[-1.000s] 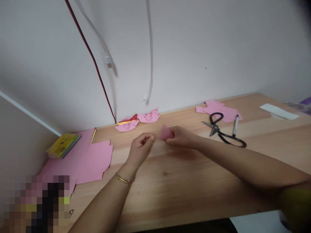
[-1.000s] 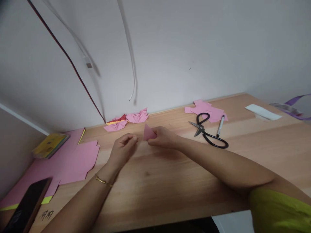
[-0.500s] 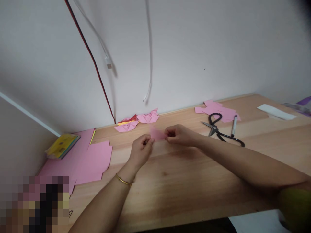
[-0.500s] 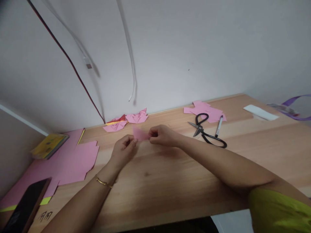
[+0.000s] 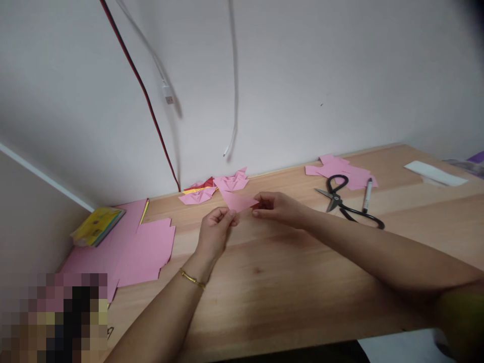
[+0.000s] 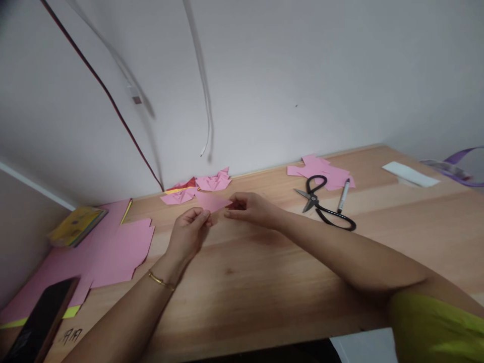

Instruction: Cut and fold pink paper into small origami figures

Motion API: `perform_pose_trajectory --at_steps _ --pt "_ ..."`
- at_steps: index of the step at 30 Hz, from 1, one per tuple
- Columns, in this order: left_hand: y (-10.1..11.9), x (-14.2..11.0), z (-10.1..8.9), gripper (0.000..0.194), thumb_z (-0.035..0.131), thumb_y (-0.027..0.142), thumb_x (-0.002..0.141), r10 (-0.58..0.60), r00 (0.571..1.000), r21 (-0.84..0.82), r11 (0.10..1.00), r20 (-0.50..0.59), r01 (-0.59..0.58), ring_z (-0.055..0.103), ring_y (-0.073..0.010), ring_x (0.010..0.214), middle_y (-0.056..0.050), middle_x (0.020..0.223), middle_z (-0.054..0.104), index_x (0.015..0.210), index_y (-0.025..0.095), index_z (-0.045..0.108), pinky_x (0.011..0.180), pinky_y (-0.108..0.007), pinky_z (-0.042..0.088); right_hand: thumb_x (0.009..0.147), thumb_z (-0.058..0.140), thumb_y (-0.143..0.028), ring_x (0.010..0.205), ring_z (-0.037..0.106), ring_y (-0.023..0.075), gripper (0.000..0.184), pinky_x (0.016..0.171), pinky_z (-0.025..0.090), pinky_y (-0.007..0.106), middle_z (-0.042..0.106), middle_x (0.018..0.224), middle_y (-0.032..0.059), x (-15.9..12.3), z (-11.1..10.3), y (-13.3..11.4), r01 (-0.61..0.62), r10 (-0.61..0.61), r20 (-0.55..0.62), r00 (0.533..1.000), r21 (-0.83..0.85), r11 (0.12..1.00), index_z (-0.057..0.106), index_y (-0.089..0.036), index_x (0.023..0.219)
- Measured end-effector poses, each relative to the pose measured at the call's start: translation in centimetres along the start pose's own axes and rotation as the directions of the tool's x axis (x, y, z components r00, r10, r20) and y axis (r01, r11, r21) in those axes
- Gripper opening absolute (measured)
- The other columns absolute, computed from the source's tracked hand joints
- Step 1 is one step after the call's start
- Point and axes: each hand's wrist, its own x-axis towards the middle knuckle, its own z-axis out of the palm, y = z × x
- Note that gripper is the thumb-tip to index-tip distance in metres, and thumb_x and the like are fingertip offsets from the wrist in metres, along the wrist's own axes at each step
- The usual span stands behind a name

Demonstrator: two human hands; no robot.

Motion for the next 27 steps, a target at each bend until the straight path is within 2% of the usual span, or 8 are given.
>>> perform_pose_trajectory --at_steps 4,6,9,11,18,24,27 --pt "-0.14 -0.38 0.15 0.021 0.072 0.033 0.069 -0.07 0.992 0.052 0.997 0.108 0.064 0.053 -0.0098 0.06 -0.001 0.064 0.062 0.068 0.014 0.062 0.06 -0.022 0.041 0.078 0.059 -0.042 0.066 0.047 0.011 0.028 0.06 0.036 0.024 0.054 0.072 -0.0004 -0.27 0.23 -0.4 0.052 -0.055 -0.087 0.995 -0.043 0.998 0.061 -0.015 0.081" --pt "-0.16 -0.41 0.13 0.021 0.073 0.032 0.067 -0.072 0.99 0.04 0.997 0.123 0.067 0.054 -0.0103 0.062 -0.001 0.066 0.063 0.075 0.015 0.064 0.062 -0.023 0.042 0.078 0.059 -0.04 0.063 0.045 0.0105 0.025 0.058 0.035 0.023 0.051 0.068 -0.0013 -0.34 0.17 -0.51 0.071 -0.078 -0.086 0.993 -0.081 0.994 0.059 -0.015 0.077" --pt "-0.13 -0.23 -0.03 0.023 0.072 0.032 0.069 -0.03 0.997 -0.004 1.0 0.074 0.03 0.058 -0.0118 0.068 -0.002 0.074 0.066 0.085 0.016 0.067 0.068 -0.025 0.045 0.078 0.058 -0.037 0.061 0.044 0.0103 0.022 0.056 0.033 0.022 0.05 0.065 -0.0017 -0.41 0.25 -0.68 0.051 -0.054 -0.019 0.998 -0.138 0.989 0.058 -0.015 0.075" --pt "-0.12 -0.08 -0.19 0.021 0.072 0.032 0.07 -0.016 0.999 0.002 1.0 0.038 0.016 0.059 -0.0127 0.069 -0.003 0.074 0.066 0.083 0.016 0.068 0.07 -0.026 0.046 0.08 0.056 -0.037 0.062 0.045 0.0105 0.023 0.056 0.033 0.022 0.052 0.066 -0.0011 -0.46 0.34 -0.84 0.042 -0.042 0.003 0.999 -0.175 0.984 0.06 -0.015 0.078" --pt "0.17 -0.06 -0.39 0.023 0.065 0.038 0.074 0.021 1.0 0.118 0.993 0.009 -0.022 0.055 -0.012 0.065 -0.001 0.068 0.061 0.071 0.016 0.066 0.064 -0.023 0.044 0.083 0.051 -0.034 0.064 0.049 0.0116 0.023 0.061 0.035 0.024 0.058 0.068 0.0003 -0.5 -0.01 -0.83 0.105 -0.136 -0.09 0.987 -0.293 0.951 0.062 -0.015 0.075" --pt "0.47 -0.15 -0.68 0.027 0.058 0.039 0.079 0.11 0.994 0.264 0.958 0.02 -0.111 0.052 -0.0118 0.067 -0.001 0.068 0.059 0.068 0.016 0.066 0.065 -0.022 0.041 0.083 0.051 -0.032 0.065 0.05 0.0121 0.022 0.062 0.036 0.024 0.059 0.069 0.0004 -0.46 -0.17 -0.67 0.104 -0.143 -0.104 0.984 -0.314 0.944 0.062 -0.016 0.073" --pt "0.32 -0.07 -0.77 0.027 0.058 0.039 0.08 0.132 0.991 0.267 0.955 0.006 -0.129 0.051 -0.0116 0.066 -0.001 0.067 0.059 0.068 0.015 0.065 0.064 -0.022 0.041 0.083 0.051 -0.033 0.065 0.05 0.012 0.022 0.062 0.036 0.024 0.059 0.069 0.0003 -0.48 -0.11 -0.67 0.087 -0.124 -0.107 0.987 -0.302 0.949 0.061 -0.016 0.073"
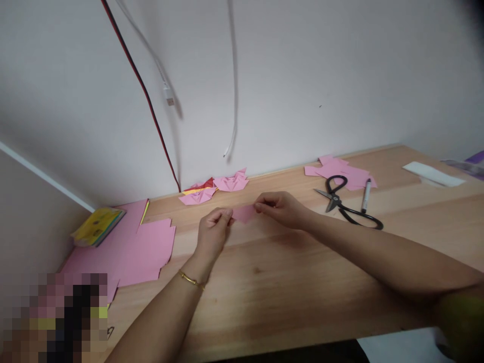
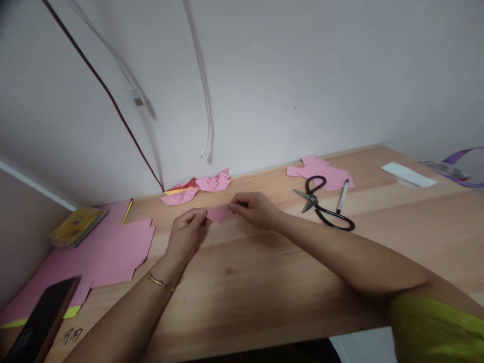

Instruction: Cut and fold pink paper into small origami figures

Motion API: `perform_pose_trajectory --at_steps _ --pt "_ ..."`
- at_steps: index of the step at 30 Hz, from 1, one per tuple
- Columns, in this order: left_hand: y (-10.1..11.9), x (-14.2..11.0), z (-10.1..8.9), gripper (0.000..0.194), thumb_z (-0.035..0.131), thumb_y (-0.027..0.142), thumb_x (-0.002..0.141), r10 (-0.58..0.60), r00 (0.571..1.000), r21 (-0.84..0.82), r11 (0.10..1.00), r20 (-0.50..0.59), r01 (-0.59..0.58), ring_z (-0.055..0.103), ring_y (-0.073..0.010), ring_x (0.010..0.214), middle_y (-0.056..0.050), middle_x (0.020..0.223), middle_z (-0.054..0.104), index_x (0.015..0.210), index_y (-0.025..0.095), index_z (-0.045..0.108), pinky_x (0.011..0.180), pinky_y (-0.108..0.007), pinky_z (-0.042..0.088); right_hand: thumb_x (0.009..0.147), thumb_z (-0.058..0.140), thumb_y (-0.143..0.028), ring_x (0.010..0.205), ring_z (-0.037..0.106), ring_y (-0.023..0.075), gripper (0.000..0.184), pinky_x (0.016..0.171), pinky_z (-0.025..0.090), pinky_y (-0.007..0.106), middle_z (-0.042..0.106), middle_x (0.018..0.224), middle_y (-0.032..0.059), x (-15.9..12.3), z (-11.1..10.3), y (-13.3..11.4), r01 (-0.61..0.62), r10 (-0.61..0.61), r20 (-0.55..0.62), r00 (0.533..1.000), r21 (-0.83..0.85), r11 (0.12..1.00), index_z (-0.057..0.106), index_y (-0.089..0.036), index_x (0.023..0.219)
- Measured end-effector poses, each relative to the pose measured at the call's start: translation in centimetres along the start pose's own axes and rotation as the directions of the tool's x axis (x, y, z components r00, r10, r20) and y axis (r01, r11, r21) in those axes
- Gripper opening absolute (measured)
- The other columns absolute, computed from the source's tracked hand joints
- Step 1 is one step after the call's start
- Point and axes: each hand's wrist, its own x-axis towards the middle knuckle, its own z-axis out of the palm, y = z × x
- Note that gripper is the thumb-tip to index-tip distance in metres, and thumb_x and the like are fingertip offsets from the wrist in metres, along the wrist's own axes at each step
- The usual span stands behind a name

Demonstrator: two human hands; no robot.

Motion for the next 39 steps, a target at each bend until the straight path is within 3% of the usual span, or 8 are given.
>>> perform_pose_trajectory --at_steps 4,7,10,15,19,24,28,39 --pt "-0.2 0.2 0.1 0.03 0.055 0.041 0.082 -0.02 1.0 -0.046 0.999 -0.016 0.019 0.051 -0.011 0.062 -0.001 0.063 0.057 0.07 0.015 0.065 0.061 -0.022 0.041 0.083 0.05 -0.032 0.066 0.051 0.0121 0.022 0.062 0.036 0.024 0.06 0.07 0.001 0.1 0.0 0.3 -0.007 0.007 0.009 1.0 0.015 1.0 0.061 -0.015 0.073" --pt "0.1 0.2 0.0 0.031 0.053 0.041 0.084 -0.035 0.987 -0.086 0.996 -0.154 0.021 0.051 -0.0102 0.054 -0.001 0.062 0.058 0.092 0.015 0.066 0.057 -0.023 0.042 0.083 0.05 -0.033 0.065 0.052 0.0124 0.022 0.061 0.037 0.024 0.06 0.07 0.0013 0.2 0.0 0.8 -0.025 0.025 0.004 1.0 0.01 1.0 0.062 -0.015 0.074" --pt "0.9 -0.3 -0.1 0.036 0.055 0.037 0.083 0.11 0.965 0.082 0.992 -0.237 -0.093 0.052 -0.0078 0.051 -0.009 0.096 0.064 0.113 0.018 0.06 0.051 -0.023 0.043 0.084 0.05 -0.031 0.067 0.054 0.0135 0.022 0.062 0.038 0.024 0.062 0.073 0.0023 0.2 0.2 1.0 0.013 -0.014 -0.033 0.999 -0.04 0.999 0.063 -0.016 0.076" --pt "1.6 -1.4 0.9 0.036 0.049 0.027 0.088 0.313 0.947 0.305 0.896 0.077 -0.321 0.058 -0.0087 0.058 -0.013 0.129 0.052 0.123 0.024 0.054 0.062 -0.027 0.05 0.089 0.046 -0.026 0.076 0.057 0.0168 0.022 0.068 0.038 0.028 0.066 0.08 0.0073 -0.4 1.2 0.4 0.304 -0.333 -0.027 0.942 -0.348 0.887 0.067 -0.017 0.088" --pt "1.4 -1.3 1.3 0.024 0.049 0.022 0.088 0.473 0.869 0.41 0.77 0.145 -0.488 0.061 -0.0175 0.092 -0.009 0.111 0.062 0.107 0.021 0.062 0.08 -0.031 0.05 0.09 0.048 -0.026 0.077 0.057 0.0172 0.02 0.069 0.037 0.029 0.067 0.081 0.0072 -0.8 1.7 0.4 0.439 -0.496 0.017 0.868 -0.493 0.752 0.066 -0.02 0.093" --pt "1.6 -1.1 1.4 0.018 0.049 0.012 0.085 0.551 0.812 0.427 0.698 0.194 -0.576 0.061 -0.0148 0.09 -0.007 0.096 0.066 0.096 0.018 0.063 0.079 -0.028 0.05 0.09 0.049 -0.025 0.076 0.058 0.0154 0.017 0.069 0.037 0.028 0.066 0.079 0.0052 -0.8 2.0 0.6 0.457 -0.528 0.015 0.849 -0.521 0.72 0.064 -0.019 0.091" --pt "1.4 -1.0 1.3 0.015 0.052 0.008 0.078 0.544 0.822 0.462 0.693 0.166 -0.553 0.06 -0.0127 0.077 -0.005 0.086 0.065 0.084 0.017 0.061 0.067 -0.024 0.048 0.09 0.049 -0.025 0.074 0.057 0.0149 0.016 0.068 0.036 0.028 0.065 0.077 0.0045 -0.8 2.0 0.4 0.459 -0.518 0.026 0.855 -0.503 0.733 0.064 -0.019 0.088" --pt "0.4 0.6 -1.4 0.01 0.053 0.01 0.071 0.361 0.928 0.576 0.74 0.096 -0.347 0.053 -0.0106 0.059 0.0 0.069 0.062 0.069 0.017 0.06 0.058 -0.022 0.04 0.087 0.05 -0.024 0.066 0.054 0.0146 0.017 0.062 0.037 0.026 0.062 0.072 0.0052 -0.4 0.1 0.6 0.306 -0.38 -0.099 0.92 -0.427 0.851 0.063 -0.016 0.079"
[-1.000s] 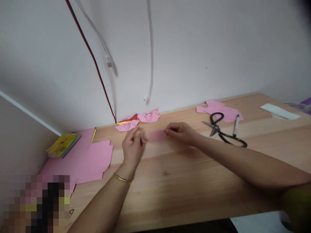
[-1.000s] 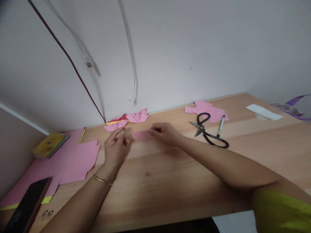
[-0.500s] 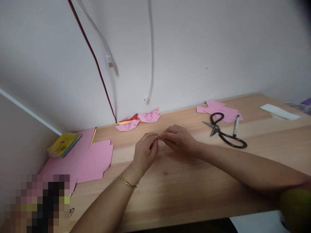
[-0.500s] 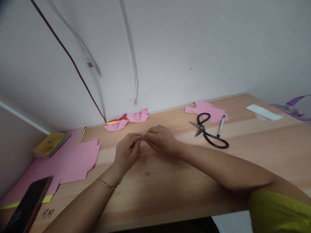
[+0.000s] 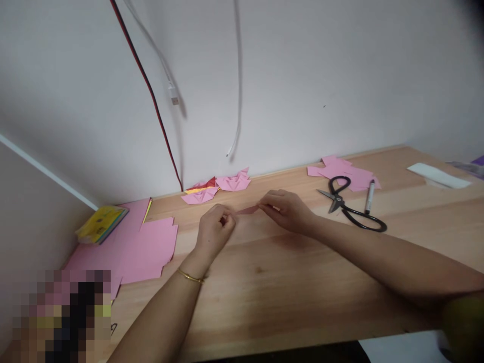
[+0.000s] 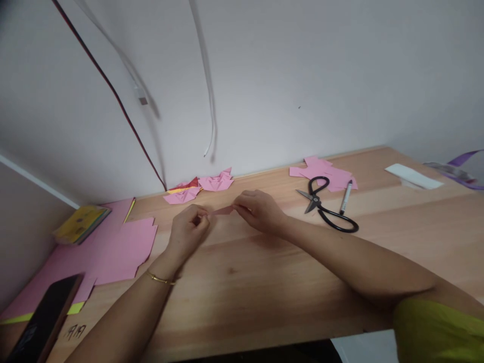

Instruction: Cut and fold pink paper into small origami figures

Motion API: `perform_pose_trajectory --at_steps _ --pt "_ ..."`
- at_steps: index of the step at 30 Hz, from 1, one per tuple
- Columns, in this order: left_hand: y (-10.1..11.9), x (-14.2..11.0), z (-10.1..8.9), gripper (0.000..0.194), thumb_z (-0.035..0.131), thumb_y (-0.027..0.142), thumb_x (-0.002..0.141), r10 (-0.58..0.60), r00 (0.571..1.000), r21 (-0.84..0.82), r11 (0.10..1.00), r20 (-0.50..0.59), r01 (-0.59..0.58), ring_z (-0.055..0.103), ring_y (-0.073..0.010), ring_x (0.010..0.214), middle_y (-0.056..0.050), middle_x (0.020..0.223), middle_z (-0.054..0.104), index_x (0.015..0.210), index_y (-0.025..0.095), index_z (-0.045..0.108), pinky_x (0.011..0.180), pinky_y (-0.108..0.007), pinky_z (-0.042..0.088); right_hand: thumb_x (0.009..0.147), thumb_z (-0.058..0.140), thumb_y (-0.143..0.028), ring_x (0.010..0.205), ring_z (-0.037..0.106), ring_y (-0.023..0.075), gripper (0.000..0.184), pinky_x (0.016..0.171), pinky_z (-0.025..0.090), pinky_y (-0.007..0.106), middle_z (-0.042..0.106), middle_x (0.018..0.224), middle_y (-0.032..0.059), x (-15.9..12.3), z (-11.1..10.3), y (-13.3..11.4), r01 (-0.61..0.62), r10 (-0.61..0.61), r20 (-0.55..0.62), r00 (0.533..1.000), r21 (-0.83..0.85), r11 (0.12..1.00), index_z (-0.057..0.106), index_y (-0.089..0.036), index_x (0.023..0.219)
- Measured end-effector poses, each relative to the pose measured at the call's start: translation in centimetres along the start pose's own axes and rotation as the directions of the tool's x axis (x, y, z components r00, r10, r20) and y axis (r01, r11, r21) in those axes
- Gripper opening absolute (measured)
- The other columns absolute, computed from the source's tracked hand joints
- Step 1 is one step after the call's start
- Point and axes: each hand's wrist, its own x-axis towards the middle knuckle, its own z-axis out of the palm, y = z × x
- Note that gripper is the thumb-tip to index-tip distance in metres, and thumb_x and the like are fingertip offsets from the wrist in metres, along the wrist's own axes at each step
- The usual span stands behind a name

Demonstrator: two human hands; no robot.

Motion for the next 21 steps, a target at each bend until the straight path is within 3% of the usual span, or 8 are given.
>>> perform_pose_trajectory --at_steps 4,7,9,11,13,17,21 --pt "-1.2 0.3 -0.9 0.01 0.053 0.013 0.071 -0.202 0.976 -0.099 0.976 -0.075 0.194 0.053 -0.0114 0.058 -0.001 0.065 0.061 0.066 0.017 0.06 0.056 -0.023 0.039 0.086 0.05 -0.023 0.068 0.056 0.0137 0.017 0.062 0.038 0.024 0.063 0.073 0.0042 0.3 -0.7 0.8 -0.137 0.143 -0.03 0.989 0.144 0.98 0.062 -0.016 0.076" --pt "-1.1 0.4 -1.0 0.01 0.054 0.02 0.076 -0.364 0.931 -0.367 0.862 0.034 0.35 0.051 -0.0103 0.049 0.002 0.055 0.057 0.078 0.016 0.063 0.05 -0.022 0.038 0.085 0.051 -0.027 0.065 0.054 0.0127 0.019 0.059 0.038 0.024 0.063 0.071 0.0026 0.4 -0.8 1.1 -0.267 0.264 0.044 0.964 0.233 0.935 0.063 -0.016 0.074" --pt "-0.6 0.3 -0.5 0.02 0.059 0.028 0.077 -0.371 0.911 -0.551 0.73 0.178 0.405 0.05 -0.0095 0.047 0.002 0.057 0.058 0.092 0.016 0.063 0.049 -0.022 0.039 0.085 0.051 -0.03 0.064 0.054 0.0122 0.021 0.059 0.038 0.023 0.062 0.07 0.0019 0.4 -0.5 0.9 -0.315 0.295 0.113 0.949 0.296 0.902 0.063 -0.016 0.074" --pt "-0.3 0.1 0.2 0.031 0.065 0.03 0.074 -0.341 0.907 -0.675 0.611 0.249 0.415 0.049 -0.0081 0.046 0.002 0.064 0.061 0.101 0.017 0.06 0.05 -0.022 0.04 0.085 0.051 -0.032 0.063 0.053 0.0118 0.022 0.059 0.039 0.023 0.061 0.068 0.0012 0.4 -0.2 0.7 -0.326 0.287 0.161 0.944 0.342 0.881 0.062 -0.016 0.073" --pt "-0.1 -0.1 1.0 0.025 0.065 0.033 0.075 -0.302 0.911 -0.71 0.573 0.281 0.409 0.05 -0.0091 0.047 0.003 0.054 0.056 0.093 0.016 0.062 0.051 -0.023 0.04 0.085 0.051 -0.033 0.061 0.052 0.0115 0.023 0.058 0.038 0.023 0.059 0.066 0.0005 0.3 0.1 0.4 -0.326 0.273 0.193 0.943 0.356 0.876 0.061 -0.016 0.072" --pt "-0.3 -0.3 1.4 0.02 0.063 0.036 0.078 -0.306 0.922 -0.664 0.641 0.238 0.384 0.048 -0.0095 0.047 0.003 0.049 0.053 0.075 0.016 0.062 0.049 -0.022 0.037 0.084 0.051 -0.031 0.067 0.056 0.0134 0.019 0.061 0.042 0.025 0.065 0.076 0.0034 0.3 0.3 0.1 -0.288 0.244 0.173 0.954 0.311 0.906 0.064 -0.016 0.083" --pt "0.4 -0.4 0.8 0.018 0.06 0.032 0.08 -0.21 0.971 -0.468 0.851 0.116 0.24 0.049 -0.0094 0.051 0.001 0.056 0.057 0.073 0.017 0.064 0.051 -0.021 0.038 0.079 0.058 -0.025 0.087 0.06 0.0192 0.028 0.077 0.047 0.032 0.066 0.099 0.0103 0.5 0.3 -0.3 -0.074 0.075 0.006 0.997 0.197 0.978 0.062 -0.016 0.105"
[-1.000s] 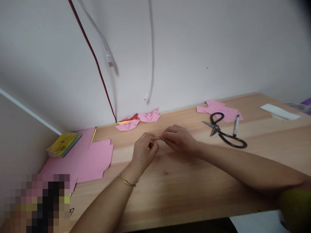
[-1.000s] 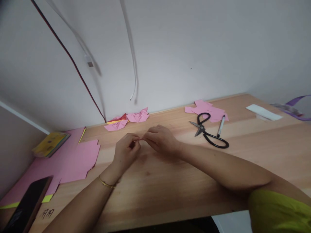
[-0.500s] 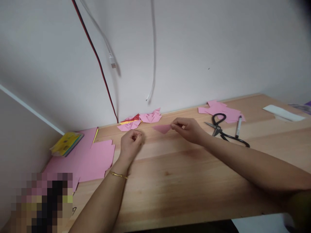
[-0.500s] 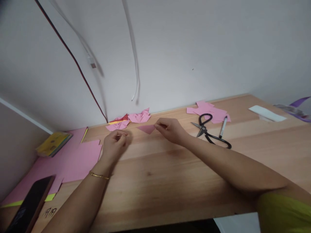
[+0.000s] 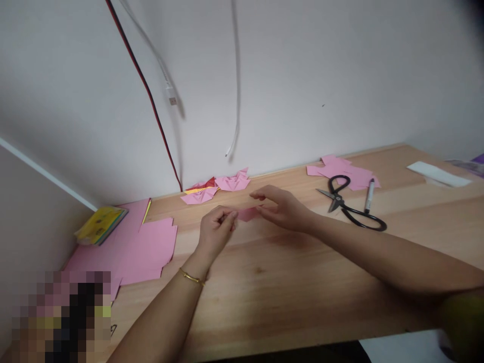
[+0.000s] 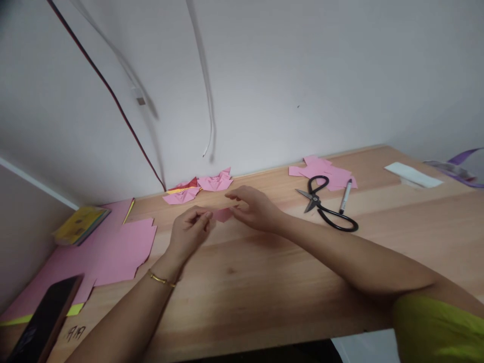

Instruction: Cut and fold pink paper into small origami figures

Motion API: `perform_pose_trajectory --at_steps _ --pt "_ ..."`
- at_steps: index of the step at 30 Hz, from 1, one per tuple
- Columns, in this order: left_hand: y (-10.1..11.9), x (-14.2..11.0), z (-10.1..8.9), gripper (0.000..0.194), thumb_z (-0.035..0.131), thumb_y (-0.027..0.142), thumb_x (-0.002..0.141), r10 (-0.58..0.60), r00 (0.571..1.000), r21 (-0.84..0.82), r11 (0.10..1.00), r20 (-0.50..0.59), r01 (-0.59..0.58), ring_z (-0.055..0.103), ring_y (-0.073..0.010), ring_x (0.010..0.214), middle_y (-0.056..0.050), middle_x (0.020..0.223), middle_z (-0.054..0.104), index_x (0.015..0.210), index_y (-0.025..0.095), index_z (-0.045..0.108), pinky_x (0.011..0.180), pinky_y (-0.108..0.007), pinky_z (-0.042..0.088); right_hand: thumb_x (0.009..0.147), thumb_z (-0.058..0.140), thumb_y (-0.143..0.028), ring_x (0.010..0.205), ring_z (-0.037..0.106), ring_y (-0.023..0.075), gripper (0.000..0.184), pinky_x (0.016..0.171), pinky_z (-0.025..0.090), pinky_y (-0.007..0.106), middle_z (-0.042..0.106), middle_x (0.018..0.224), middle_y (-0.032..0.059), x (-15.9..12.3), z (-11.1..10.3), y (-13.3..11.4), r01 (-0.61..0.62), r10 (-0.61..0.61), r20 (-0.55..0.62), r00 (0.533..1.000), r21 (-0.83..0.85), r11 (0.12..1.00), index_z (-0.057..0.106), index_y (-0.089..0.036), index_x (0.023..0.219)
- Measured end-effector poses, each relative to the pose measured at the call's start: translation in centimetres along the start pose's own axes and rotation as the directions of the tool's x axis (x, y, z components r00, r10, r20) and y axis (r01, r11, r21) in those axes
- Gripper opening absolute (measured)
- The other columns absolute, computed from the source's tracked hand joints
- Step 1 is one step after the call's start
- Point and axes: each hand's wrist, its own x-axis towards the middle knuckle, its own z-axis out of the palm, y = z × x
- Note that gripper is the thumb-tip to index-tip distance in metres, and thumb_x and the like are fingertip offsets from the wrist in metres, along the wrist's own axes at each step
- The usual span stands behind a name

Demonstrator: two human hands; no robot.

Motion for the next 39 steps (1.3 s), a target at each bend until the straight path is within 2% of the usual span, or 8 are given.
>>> perform_pose_trajectory --at_steps 2,5,9,15,20,25,32,39 --pt "0.7 -0.2 0.1 0.017 0.058 0.029 0.082 0.109 0.994 0.138 0.984 0.023 -0.111 0.053 -0.0103 0.056 0.0 0.061 0.06 0.075 0.018 0.067 0.056 -0.022 0.04 0.079 0.059 -0.025 0.087 0.06 0.0202 0.024 0.079 0.045 0.034 0.068 0.094 0.0099 -0.1 0.3 -0.3 0.1 -0.099 0.028 0.995 -0.058 0.993 0.065 -0.017 0.101" --pt "1.7 -0.5 0.5 0.016 0.055 0.026 0.085 0.213 0.974 0.222 0.949 0.078 -0.225 0.055 -0.0114 0.063 -0.002 0.069 0.063 0.083 0.02 0.069 0.061 -0.023 0.041 0.082 0.058 -0.027 0.076 0.06 0.0173 0.016 0.073 0.043 0.031 0.069 0.081 0.0067 -0.3 0.8 -0.7 0.139 -0.132 0.087 0.987 -0.08 0.987 0.069 -0.019 0.09" --pt "2.1 -0.7 0.8 0.016 0.054 0.026 0.085 0.225 0.966 0.227 0.941 0.128 -0.249 0.057 -0.0135 0.068 -0.003 0.073 0.064 0.084 0.021 0.069 0.063 -0.024 0.042 0.079 0.06 -0.023 0.066 0.057 0.014 0.01 0.067 0.04 0.027 0.066 0.069 0.0028 -0.5 1.2 -0.7 0.121 -0.112 0.113 0.987 -0.08 0.989 0.069 -0.02 0.08" --pt "1.6 -0.4 0.1 0.019 0.058 0.031 0.082 0.046 0.995 0.12 0.991 0.089 -0.056 0.051 -0.0105 0.053 0.001 0.058 0.057 0.069 0.018 0.065 0.054 -0.022 0.039 0.067 0.056 -0.01 0.059 0.053 0.0115 0.011 0.062 0.038 0.024 0.061 0.062 0.0002 0.0 -0.2 -0.6 0.003 0.004 0.095 0.995 -0.065 0.998 0.064 -0.017 0.065" --pt "0.8 0.2 -0.7 0.021 0.064 0.035 0.076 -0.175 0.985 -0.152 0.973 0.006 0.174 0.049 -0.0097 0.047 0.003 0.049 0.054 0.066 0.017 0.06 0.049 -0.022 0.037 0.064 0.054 -0.012 0.063 0.055 0.0126 0.01 0.06 0.039 0.023 0.062 0.066 0.0008 0.2 -1.3 1.4 -0.184 0.185 0.051 0.981 -0.025 0.983 0.064 -0.016 0.067" --pt "0.1 0.8 -1.2 0.02 0.066 0.031 0.074 -0.24 0.971 -0.35 0.911 -0.021 0.218 0.051 -0.0101 0.047 0.003 0.045 0.053 0.066 0.015 0.058 0.054 -0.023 0.041 0.072 0.054 -0.021 0.064 0.055 0.0135 0.013 0.057 0.04 0.024 0.065 0.071 0.0023 0.2 -1.4 2.9 -0.353 0.353 0.019 0.935 0.056 0.934 0.066 -0.016 0.073" --pt "-0.6 0.6 -0.5 0.022 0.067 0.033 0.074 -0.258 0.962 -0.405 0.873 0.086 0.27 0.051 -0.0105 0.046 0.002 0.045 0.054 0.066 0.015 0.059 0.054 -0.024 0.041 0.078 0.058 -0.043 0.069 0.053 0.0129 0.033 0.062 0.042 0.026 0.061 0.08 0.0031 0.1 -0.5 1.4 -0.348 0.281 0.227 0.932 0.36 0.865 0.062 -0.016 0.097" --pt "-0.5 0.4 -0.3 0.029 0.064 0.038 0.077 -0.285 0.953 -0.367 0.879 0.106 0.304 0.051 -0.0101 0.045 0.001 0.045 0.056 0.061 0.015 0.057 0.054 -0.024 0.04 0.08 0.055 -0.037 0.06 0.045 0.0103 0.022 0.055 0.036 0.023 0.052 0.064 -0.0014 -0.1 -0.5 1.2 -0.358 0.279 0.29 0.915 0.268 0.895 0.059 -0.016 0.073"
